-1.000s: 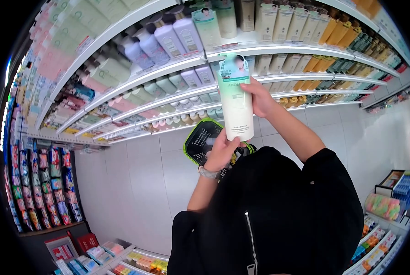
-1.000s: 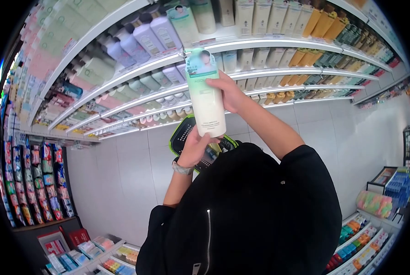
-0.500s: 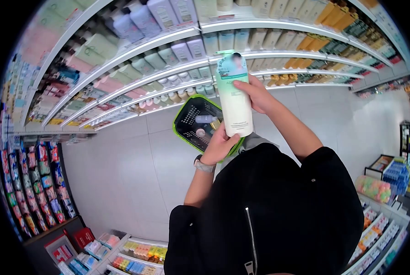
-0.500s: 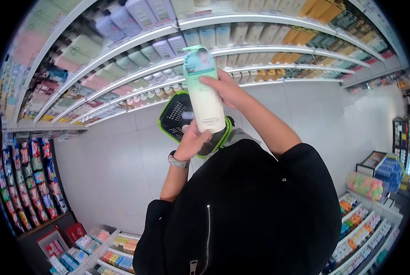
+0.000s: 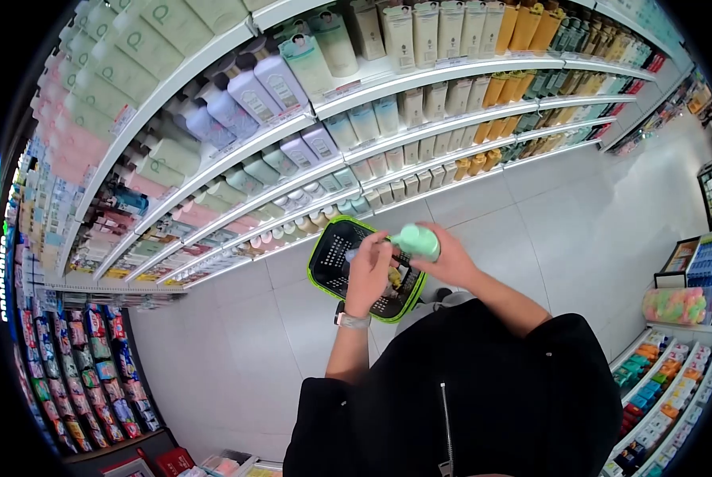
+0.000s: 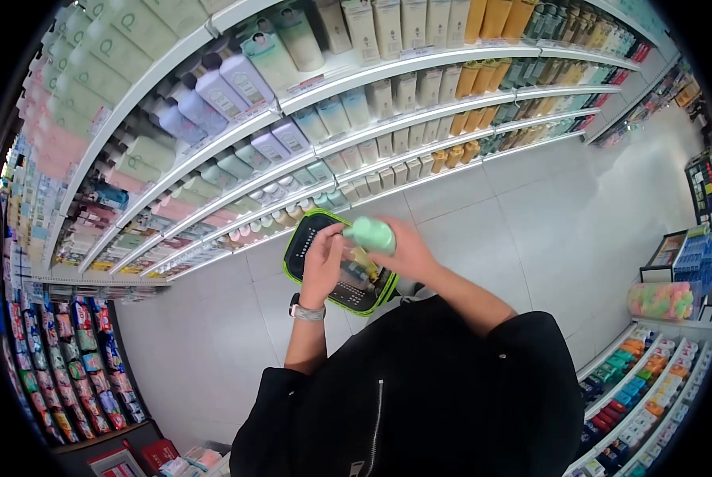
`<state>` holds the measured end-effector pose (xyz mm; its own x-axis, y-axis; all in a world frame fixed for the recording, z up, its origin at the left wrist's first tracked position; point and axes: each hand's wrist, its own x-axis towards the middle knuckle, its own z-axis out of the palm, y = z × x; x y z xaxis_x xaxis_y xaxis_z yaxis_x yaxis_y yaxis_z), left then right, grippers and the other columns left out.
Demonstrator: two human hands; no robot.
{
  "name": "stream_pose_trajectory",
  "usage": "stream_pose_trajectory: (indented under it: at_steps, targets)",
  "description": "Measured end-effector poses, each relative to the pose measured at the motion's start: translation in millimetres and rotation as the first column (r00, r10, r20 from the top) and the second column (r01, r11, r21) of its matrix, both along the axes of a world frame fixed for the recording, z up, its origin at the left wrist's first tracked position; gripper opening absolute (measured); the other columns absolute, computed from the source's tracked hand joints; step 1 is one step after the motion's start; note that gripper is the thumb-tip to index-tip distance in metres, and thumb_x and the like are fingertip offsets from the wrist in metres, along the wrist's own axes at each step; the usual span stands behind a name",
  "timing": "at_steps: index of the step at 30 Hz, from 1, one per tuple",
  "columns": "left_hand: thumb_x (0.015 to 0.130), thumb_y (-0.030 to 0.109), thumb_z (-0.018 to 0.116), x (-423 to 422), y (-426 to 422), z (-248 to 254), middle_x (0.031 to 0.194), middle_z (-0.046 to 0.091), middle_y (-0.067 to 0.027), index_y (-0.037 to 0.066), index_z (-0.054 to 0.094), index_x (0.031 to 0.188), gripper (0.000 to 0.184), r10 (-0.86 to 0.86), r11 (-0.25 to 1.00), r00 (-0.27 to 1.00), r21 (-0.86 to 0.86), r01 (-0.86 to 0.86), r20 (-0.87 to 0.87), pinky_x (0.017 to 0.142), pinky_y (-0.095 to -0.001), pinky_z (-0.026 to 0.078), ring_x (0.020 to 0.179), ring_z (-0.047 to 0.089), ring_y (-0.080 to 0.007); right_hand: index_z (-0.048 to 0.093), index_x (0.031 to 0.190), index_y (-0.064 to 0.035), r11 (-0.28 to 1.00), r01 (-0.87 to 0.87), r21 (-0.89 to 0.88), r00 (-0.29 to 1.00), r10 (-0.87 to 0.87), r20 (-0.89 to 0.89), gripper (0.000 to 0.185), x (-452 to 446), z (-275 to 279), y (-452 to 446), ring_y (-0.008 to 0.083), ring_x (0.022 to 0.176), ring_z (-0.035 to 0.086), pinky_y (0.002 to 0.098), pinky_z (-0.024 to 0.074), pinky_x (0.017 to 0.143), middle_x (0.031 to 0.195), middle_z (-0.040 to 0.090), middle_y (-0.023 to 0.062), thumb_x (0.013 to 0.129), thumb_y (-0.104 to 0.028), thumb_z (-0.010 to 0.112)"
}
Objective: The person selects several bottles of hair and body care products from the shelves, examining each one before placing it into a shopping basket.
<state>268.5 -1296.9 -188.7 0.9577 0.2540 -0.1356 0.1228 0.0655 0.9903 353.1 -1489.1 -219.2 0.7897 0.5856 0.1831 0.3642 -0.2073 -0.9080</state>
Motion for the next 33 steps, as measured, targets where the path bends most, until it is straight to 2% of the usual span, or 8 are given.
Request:
stream_pose_trajectory:
  at_steps: [1,4,6,9,20,28,29,33]
  targets:
    - [0.098,0.025,0.062,5,-9,1,0.087,0.069,-0.0078,-0.001,0.059,0.120,0.034,0.017,0.999,0.999,0.032,-0.018,0.031,0.066,-0.0265,0.051,0.069,0.063,-0.0131,0.047,0.133,-0.0014,0.999,-0.006,-0.045,1.000,0.005,-0.004,0.071,-8,-8,-11,0.0301,0.113,0.060,0.0394,0.0469,0.097,0.123,0.059,0.0179,0.075,-0.021,0.084]
    - [0.092,0.032,0.069,12,-42,30,0.074,0.068,-0.0103,-0.001,0.063,0.110,0.039,-0.087,0.855,0.989,0.501,0.136,-0.120,0.061,-0.0286,0.051,0.061,0.063,-0.0157,0.048,0.133,-0.0027,0.999,-0.039,0.022,0.989,0.041,-0.140,0.070,-21,-20,-37,0.0373,0.114,0.059,0.0421,0.0468,0.097,0.124,0.058,0.0199,0.075,-0.024,0.082]
    - [0.086,0.036,0.073,12,-65,31,0.064,0.065,-0.0137,0.000,0.067,0.091,0.038,-0.082,0.814,0.996,0.573,0.093,-0.045,0.056,-0.0335,0.050,0.056,0.065,-0.0235,0.048,0.133,-0.0031,0.997,-0.072,-0.004,0.992,0.071,-0.104,0.069,-28,-21,-56,0.0396,0.113,0.058,0.0443,0.0470,0.096,0.123,0.058,0.0207,0.076,-0.025,0.080]
    - [0.082,0.043,0.073,7,-87,31,0.065,0.065,-0.0165,0.001,0.064,0.083,0.043,-0.042,0.756,0.954,0.615,0.224,-0.296,0.058,-0.0389,0.052,0.061,0.066,-0.0328,0.048,0.134,-0.0047,0.991,-0.097,-0.090,0.990,0.087,-0.110,0.069,-44,-40,-76,0.0424,0.113,0.057,0.0461,0.0473,0.096,0.125,0.058,0.0219,0.077,-0.028,0.079]
    - [0.077,0.038,0.068,-38,-101,-31,0.076,0.067,-0.0218,0.002,0.055,0.094,0.042,0.104,0.580,0.868,0.739,0.343,-0.485,0.066,-0.0483,0.053,0.073,0.067,-0.0402,0.041,0.138,-0.0062,0.868,-0.428,-0.251,0.903,0.406,-0.139,0.068,-49,-73,-87,0.0412,0.115,0.056,0.0463,0.0480,0.096,0.130,0.054,0.0209,0.081,-0.028,0.073]
    - [0.079,0.036,0.067,-70,-2,-151,0.081,0.069,-0.0213,-0.004,0.046,0.110,0.055,0.120,0.321,0.787,0.773,0.547,-0.606,0.067,-0.0492,0.054,0.075,0.068,-0.0393,0.045,0.135,-0.0031,0.865,-0.386,-0.321,0.906,0.288,-0.311,0.060,-62,-92,-72,0.0408,0.116,0.056,0.0450,0.0476,0.097,0.129,0.054,0.0243,0.085,-0.027,0.069]
    - [0.079,0.039,0.066,-70,15,-164,0.084,0.069,-0.0223,-0.004,0.047,0.114,0.059,0.116,0.360,0.763,0.743,0.565,-0.636,0.069,-0.0501,0.054,0.078,0.067,-0.0405,0.044,0.135,-0.0046,0.872,-0.360,-0.332,0.927,0.294,-0.232,0.059,-73,-118,-70,0.0404,0.118,0.055,0.0448,0.0476,0.097,0.130,0.054,0.0229,0.086,-0.026,0.068]
    - [0.080,0.037,0.067,-77,75,-244,0.090,0.069,-0.0236,-0.007,0.045,0.126,0.067,0.082,0.384,0.705,0.675,0.630,-0.704,0.073,-0.0504,0.054,0.083,0.068,-0.0416,0.046,0.132,-0.0070,0.854,-0.345,-0.390,0.903,0.187,-0.388,0.054,-101,-126,-51,0.0396,0.114,0.057,0.0446,0.0489,0.093,0.126,0.056,0.0200,0.086,-0.024,0.069]
